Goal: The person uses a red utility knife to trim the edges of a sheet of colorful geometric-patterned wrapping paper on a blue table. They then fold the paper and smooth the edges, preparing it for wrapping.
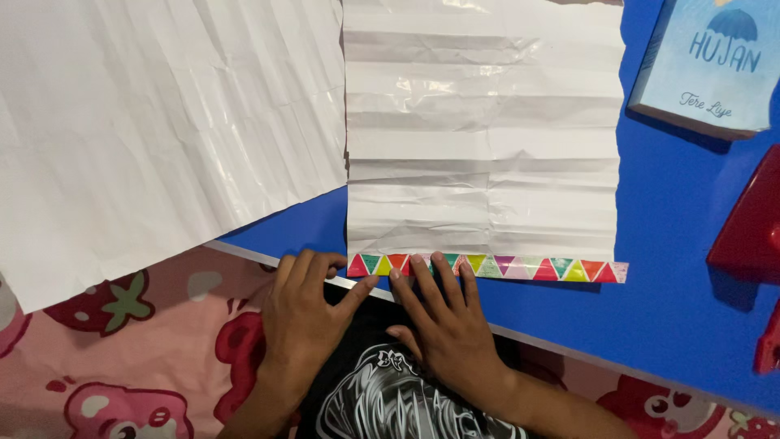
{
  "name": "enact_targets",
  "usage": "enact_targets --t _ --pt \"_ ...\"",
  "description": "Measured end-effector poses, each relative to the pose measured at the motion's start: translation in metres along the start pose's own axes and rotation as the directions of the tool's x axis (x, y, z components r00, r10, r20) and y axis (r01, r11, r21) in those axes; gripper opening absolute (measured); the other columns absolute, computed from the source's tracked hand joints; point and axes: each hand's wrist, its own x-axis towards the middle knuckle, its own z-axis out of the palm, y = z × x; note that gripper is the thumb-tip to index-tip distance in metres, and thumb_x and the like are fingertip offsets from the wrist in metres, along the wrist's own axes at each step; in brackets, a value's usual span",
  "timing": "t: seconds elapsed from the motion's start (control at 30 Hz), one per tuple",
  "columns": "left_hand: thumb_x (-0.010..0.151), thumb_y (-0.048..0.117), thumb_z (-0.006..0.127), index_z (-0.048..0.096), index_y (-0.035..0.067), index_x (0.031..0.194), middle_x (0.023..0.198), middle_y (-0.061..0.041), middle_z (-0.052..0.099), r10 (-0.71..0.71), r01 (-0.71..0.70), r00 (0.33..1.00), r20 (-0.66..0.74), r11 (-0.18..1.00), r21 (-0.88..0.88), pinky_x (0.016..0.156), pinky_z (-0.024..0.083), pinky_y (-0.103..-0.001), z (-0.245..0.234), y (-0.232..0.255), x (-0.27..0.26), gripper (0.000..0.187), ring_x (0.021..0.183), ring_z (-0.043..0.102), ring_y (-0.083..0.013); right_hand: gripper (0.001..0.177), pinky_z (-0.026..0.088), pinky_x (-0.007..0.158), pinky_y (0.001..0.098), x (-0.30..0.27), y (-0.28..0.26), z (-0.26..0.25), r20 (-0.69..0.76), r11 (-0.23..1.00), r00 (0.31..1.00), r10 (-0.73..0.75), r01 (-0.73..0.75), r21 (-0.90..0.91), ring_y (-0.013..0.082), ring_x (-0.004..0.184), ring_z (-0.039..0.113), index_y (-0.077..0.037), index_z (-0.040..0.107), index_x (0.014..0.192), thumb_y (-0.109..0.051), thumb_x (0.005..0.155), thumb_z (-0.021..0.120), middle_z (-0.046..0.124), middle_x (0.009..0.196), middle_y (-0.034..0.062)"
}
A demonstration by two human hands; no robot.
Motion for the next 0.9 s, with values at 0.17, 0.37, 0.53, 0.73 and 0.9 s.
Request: enact_targets --t 0.17,0.37,0.53,0.73,0.9 --pt "0.075 0.041 0.087 0.063 0.006 0.091 0.087 -0.006 0.061 0.035 -0.029 0.998 -0.060 0.994 0.105 0.068 0.049 -0.043 0.010 0.005 -0.002 0.045 0.083 0.057 -0.0288 0.067 0.024 0.117 0.0646 -0.001 0.000 0.002 -0.009 0.999 1.000 -0.009 0.008 -0.035 0.0446 0.143 0.036 -0.009 0.047 0.151 -0.048 0.098 0.059 0.044 0.152 0.0224" --pt "0.077 0.043 0.086 0.062 0.007 0.092 0.084 -0.008 0.059 0.007 -0.004 0.999 -0.040 0.997 0.083 0.067 0.048 -0.045 0.008 0.005 0.000 0.046 0.081 0.056 -0.0293 0.067 0.025 0.116 0.0643 0.000 0.000 -0.001 0.002 0.999 1.000 -0.010 0.010 -0.044 0.0443 0.143 0.037 -0.009 0.048 0.150 -0.047 0.097 0.060 0.044 0.151 0.0225" --pt "0.074 0.041 0.086 0.060 0.006 0.090 0.088 -0.009 0.061 0.066 -0.052 0.993 -0.103 0.991 0.127 0.070 0.048 -0.047 0.013 0.005 0.002 0.046 0.084 0.057 -0.0319 0.066 0.026 0.116 0.0643 0.001 0.001 -0.001 0.006 0.999 1.000 -0.013 0.013 -0.044 0.0441 0.142 0.037 -0.009 0.049 0.149 -0.047 0.096 0.061 0.045 0.150 0.0225" --pt "0.080 0.031 0.084 0.062 0.006 0.093 0.083 -0.008 0.060 -0.041 0.041 0.999 -0.008 0.999 0.002 0.069 0.049 -0.045 0.007 -0.002 0.000 0.036 0.081 0.057 -0.0286 0.065 0.028 0.116 0.0617 0.001 0.003 -0.007 0.004 1.000 1.000 -0.007 0.007 -0.009 0.0432 0.142 0.040 -0.009 0.050 0.149 -0.046 0.096 0.063 0.046 0.150 0.0220" --pt "0.081 0.026 0.082 0.066 0.006 0.100 0.076 -0.009 0.058 -0.125 0.131 0.987 0.101 0.990 -0.048 0.066 0.049 -0.043 0.001 -0.014 0.004 0.032 0.077 0.060 -0.0279 0.066 0.027 0.117 0.0614 -0.001 0.005 -0.007 -0.018 0.999 1.000 -0.019 0.020 0.049 0.0427 0.143 0.039 -0.010 0.049 0.150 -0.046 0.096 0.063 0.045 0.152 0.0229"
